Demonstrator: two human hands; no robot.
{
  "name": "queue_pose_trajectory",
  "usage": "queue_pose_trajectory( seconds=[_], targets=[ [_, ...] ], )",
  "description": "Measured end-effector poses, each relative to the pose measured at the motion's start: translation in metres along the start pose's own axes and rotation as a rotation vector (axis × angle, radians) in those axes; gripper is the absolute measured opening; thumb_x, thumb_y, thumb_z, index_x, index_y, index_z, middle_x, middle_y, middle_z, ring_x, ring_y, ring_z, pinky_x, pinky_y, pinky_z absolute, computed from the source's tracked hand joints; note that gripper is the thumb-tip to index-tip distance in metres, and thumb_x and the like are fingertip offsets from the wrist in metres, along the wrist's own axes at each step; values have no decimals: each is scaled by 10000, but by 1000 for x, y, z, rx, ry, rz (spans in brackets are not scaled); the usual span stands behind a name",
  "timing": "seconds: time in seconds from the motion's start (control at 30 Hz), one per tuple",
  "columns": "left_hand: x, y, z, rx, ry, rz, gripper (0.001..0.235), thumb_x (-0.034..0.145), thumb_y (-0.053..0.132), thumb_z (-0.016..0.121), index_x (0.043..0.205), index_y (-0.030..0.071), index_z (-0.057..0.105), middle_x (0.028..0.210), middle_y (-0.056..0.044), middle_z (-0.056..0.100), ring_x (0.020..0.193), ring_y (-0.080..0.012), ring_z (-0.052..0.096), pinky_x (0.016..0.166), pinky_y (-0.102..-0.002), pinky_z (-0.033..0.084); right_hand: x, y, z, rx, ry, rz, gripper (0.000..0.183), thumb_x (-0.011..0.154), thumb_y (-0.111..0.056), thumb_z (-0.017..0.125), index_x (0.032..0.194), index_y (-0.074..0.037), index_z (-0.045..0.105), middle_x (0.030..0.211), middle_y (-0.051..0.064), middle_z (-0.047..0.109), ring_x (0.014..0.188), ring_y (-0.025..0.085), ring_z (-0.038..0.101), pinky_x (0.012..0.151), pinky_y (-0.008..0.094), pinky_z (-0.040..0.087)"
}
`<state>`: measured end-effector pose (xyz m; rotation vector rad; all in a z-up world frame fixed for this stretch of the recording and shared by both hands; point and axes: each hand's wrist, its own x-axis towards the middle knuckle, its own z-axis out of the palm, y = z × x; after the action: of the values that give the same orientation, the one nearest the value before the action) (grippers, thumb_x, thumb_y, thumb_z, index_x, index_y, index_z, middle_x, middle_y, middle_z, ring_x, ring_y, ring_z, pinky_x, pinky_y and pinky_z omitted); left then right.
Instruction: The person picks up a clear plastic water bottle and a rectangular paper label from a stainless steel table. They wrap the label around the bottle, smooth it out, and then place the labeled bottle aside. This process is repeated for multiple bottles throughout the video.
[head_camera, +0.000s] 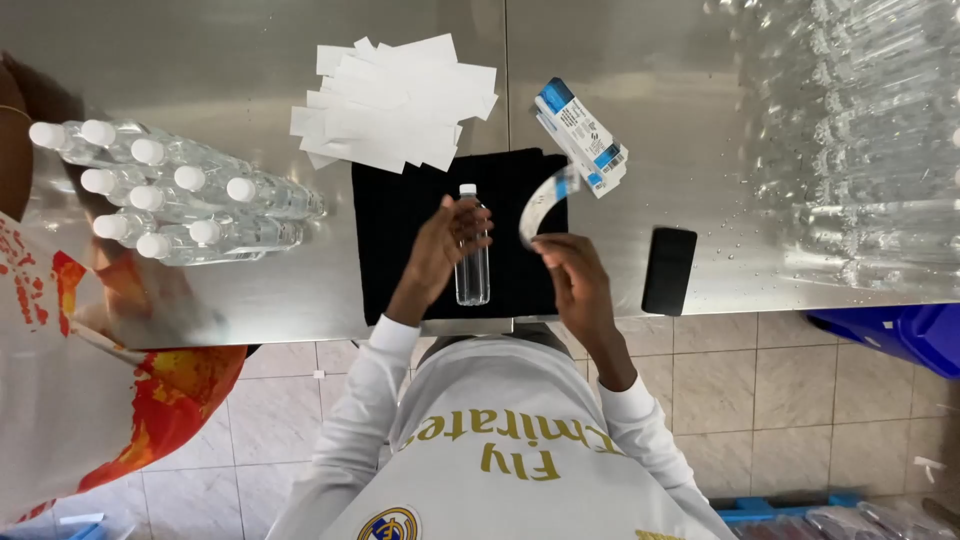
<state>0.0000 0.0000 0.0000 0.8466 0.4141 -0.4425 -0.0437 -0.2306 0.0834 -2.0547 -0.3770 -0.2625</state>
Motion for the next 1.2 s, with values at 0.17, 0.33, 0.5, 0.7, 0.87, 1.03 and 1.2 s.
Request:
queue_pose_trajectory(
  seconds=[0.17,0.33,0.5,0.7,0.87,1.03,1.2],
  targets=[
    [-41,0,7,-89,-31,-20,565,1093,431,642,1508,54,568,1092,-22,606,952,-155,674,867,-366,606,-27,-11,23,-223,-272,-277,284,1080,-19,622,1279,-149,777,1373,101,706,1320,361,658,1096,518,531],
    [-45,-17,-21,-100,97,84,384,1046,203,773,1354,42,611,1073,-38,551,915,-181,684,783,-328,612,-51,12,18,-262,-316,-249,275,1078,-70,647,1294,-178,779,1457,106,668,1400,380,597,1144,536,496],
    [-63,-16,-16,-115,143,108,320,1027,208,800,1218,40,608,1031,-60,613,951,-209,733,929,-422,642,-54,-1,4,71,-214,254,343,1090,-146,716,1426,-75,702,1434,138,673,1351,350,637,1092,465,560],
    [-57,-34,-35,113,100,189,202,1079,203,757,1201,75,659,1006,-48,624,953,-170,665,918,-413,573,-64,3,11,202,-179,395,314,1171,-223,587,1436,-80,676,1386,131,698,1363,327,646,1092,488,561],
    [-54,-31,-35,477,-115,232,416,994,137,830,1387,127,696,993,-136,733,906,-179,689,806,-369,597,-50,0,52,348,-150,658,389,1084,-328,754,1355,-53,706,1154,153,747,1049,280,751,944,493,627],
    [-80,5,-18,668,-72,133,661,990,92,761,1601,164,519,1268,-206,766,1144,-341,770,960,-501,618,-36,-11,78,500,-9,792,362,1025,-296,834,1181,18,741,938,150,729,806,187,745,794,374,671],
    [-115,-2,-6,672,96,337,251,1088,275,708,900,111,741,649,-69,776,514,-122,730,577,-242,593,-45,11,92,768,229,889,432,1005,-201,836,1304,47,648,1041,132,694,913,291,802,881,498,711]
  ],
)
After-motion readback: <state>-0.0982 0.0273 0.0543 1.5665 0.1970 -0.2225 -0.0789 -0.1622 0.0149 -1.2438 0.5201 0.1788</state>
